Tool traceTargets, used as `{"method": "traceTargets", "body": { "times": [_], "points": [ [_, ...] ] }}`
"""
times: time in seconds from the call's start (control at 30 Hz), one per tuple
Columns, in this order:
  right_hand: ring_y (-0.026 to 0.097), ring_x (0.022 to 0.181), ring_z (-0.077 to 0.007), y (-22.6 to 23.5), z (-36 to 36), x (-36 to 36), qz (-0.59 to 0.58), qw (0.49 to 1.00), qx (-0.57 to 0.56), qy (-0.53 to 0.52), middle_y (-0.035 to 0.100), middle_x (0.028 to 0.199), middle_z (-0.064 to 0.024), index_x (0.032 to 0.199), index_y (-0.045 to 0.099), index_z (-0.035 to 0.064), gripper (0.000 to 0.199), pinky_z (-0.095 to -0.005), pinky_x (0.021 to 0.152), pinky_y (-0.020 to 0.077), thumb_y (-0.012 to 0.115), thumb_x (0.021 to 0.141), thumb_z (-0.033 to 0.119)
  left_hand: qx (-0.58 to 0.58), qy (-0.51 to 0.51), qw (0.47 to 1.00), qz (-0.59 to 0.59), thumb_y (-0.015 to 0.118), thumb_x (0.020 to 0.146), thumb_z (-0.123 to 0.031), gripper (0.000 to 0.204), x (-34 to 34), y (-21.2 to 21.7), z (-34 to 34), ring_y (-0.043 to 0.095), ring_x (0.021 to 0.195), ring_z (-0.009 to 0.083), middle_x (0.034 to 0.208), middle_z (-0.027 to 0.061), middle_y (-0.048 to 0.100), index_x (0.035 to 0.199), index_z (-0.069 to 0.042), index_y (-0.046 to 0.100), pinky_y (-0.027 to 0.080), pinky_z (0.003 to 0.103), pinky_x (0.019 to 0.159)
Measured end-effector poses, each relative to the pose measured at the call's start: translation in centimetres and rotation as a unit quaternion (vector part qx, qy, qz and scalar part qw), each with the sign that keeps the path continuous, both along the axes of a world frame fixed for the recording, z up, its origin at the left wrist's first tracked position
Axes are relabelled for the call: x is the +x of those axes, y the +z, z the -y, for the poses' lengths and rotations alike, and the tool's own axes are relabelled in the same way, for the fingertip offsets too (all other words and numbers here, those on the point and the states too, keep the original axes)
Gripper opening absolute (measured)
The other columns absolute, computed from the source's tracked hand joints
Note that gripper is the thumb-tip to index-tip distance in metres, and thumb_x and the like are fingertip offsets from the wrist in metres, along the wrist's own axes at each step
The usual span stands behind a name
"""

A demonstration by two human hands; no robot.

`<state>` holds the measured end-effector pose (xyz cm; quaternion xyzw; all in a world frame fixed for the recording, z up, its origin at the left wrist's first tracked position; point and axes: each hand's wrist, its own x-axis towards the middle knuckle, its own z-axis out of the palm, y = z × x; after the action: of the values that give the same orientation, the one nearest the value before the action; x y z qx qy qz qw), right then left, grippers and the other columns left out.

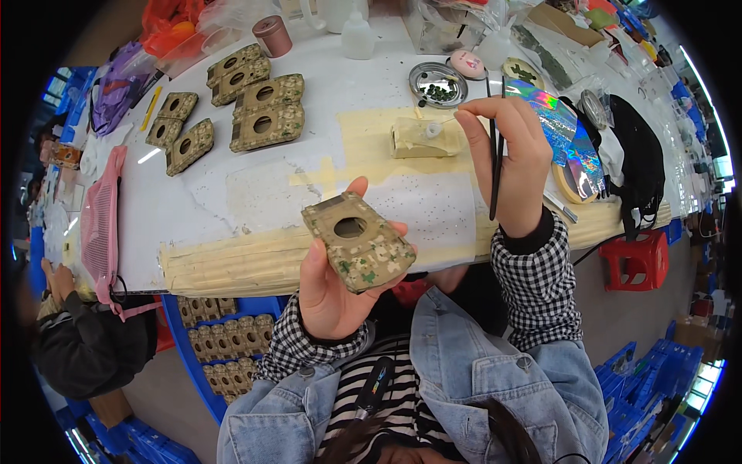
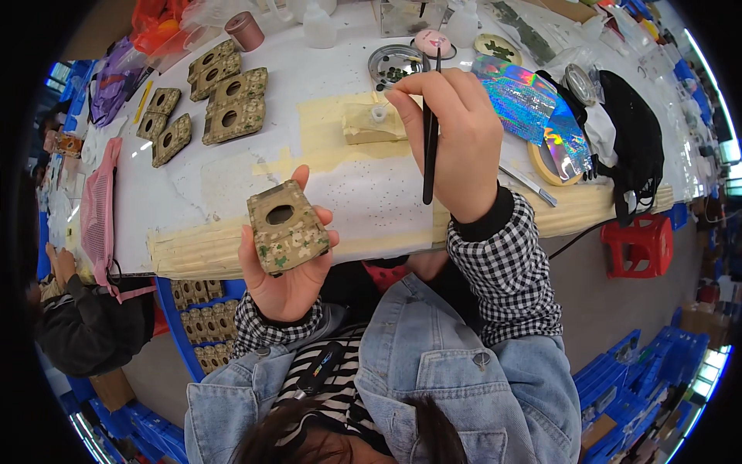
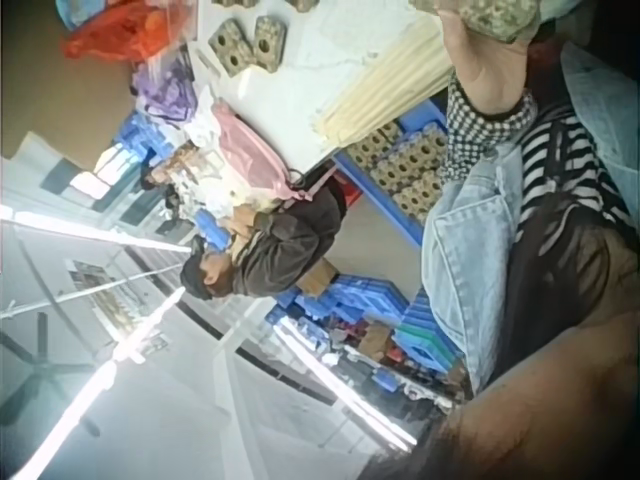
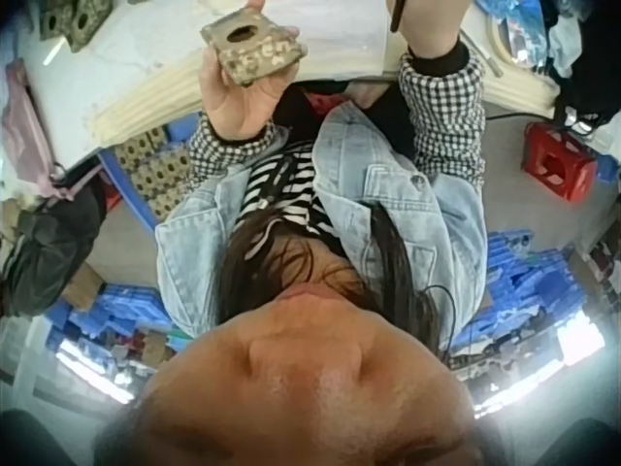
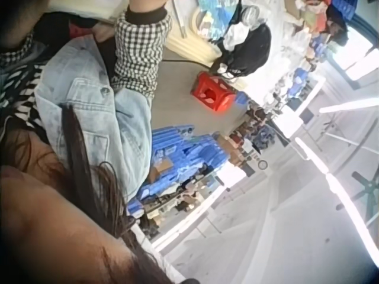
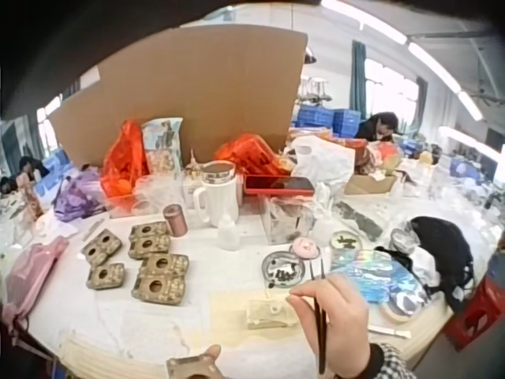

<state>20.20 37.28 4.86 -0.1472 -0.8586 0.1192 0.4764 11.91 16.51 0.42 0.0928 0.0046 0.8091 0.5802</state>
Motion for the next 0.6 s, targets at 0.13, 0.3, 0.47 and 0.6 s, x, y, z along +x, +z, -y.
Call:
{"method": "traceTargets", "body": {
  "times": [0.13, 0.3, 0.47, 0.6],
  "points": [
    [0.053, 0.07, -0.0264, -1.0, -0.4, -0.2, 0.036, 0.999, -0.004, 0.01, 0.056, 0.073, -0.0092, 0.084, 0.062, 0.0039, 0.015, -0.0335, 0.061, 0.043, 0.07, 0.073, 0.009, 0.015, 0.05, 0.999, -0.01, 0.049, 0.088, -0.048, 0.082, -1.0, 0.4, 0.3, 0.05, 0.113, 0.0419, 0.125, 0.0275, 0.044, 0.144, -0.01, 0.002, 0.051, 0.044, 0.089],
    [0.056, 0.076, -0.0263, 0.0, 0.5, 1.4, 0.055, 0.996, -0.061, 0.043, 0.059, 0.083, -0.0119, 0.099, 0.059, 0.001, 0.025, -0.0326, 0.069, 0.0445, 0.067, 0.079, 0.014, -0.011, 0.097, 0.995, -0.036, 0.049, 0.089, -0.046, 0.08, -1.9, 0.2, 1.0, 0.047, 0.116, 0.0409, 0.126, 0.0269, 0.044, 0.144, -0.01, 0.003, 0.047, 0.046, 0.093],
    [0.06, 0.087, -0.0217, 0.6, 3.1, 5.1, 0.049, 0.96, -0.247, 0.123, 0.061, 0.094, -0.014, 0.111, 0.053, -0.0019, 0.035, -0.0301, 0.079, 0.0447, 0.065, 0.082, 0.015, -0.019, 0.108, 0.993, -0.043, 0.048, 0.09, -0.045, 0.078, -2.6, 0.0, 0.9, 0.045, 0.119, 0.0397, 0.128, 0.0262, 0.043, 0.144, -0.011, 0.004, 0.045, 0.047, 0.096],
    [0.061, 0.085, -0.0201, -1.1, 4.6, 6.1, 0.078, 0.913, -0.384, 0.113, 0.064, 0.093, -0.0127, 0.107, 0.057, -0.0021, 0.035, -0.0302, 0.081, 0.0456, 0.07, 0.077, 0.006, -0.022, 0.104, 0.994, -0.041, 0.048, 0.09, -0.044, 0.077, -2.6, -0.3, 0.4, 0.045, 0.119, 0.0381, 0.127, 0.0264, 0.044, 0.144, -0.009, 0.005, 0.044, 0.047, 0.097]
  ]
}}
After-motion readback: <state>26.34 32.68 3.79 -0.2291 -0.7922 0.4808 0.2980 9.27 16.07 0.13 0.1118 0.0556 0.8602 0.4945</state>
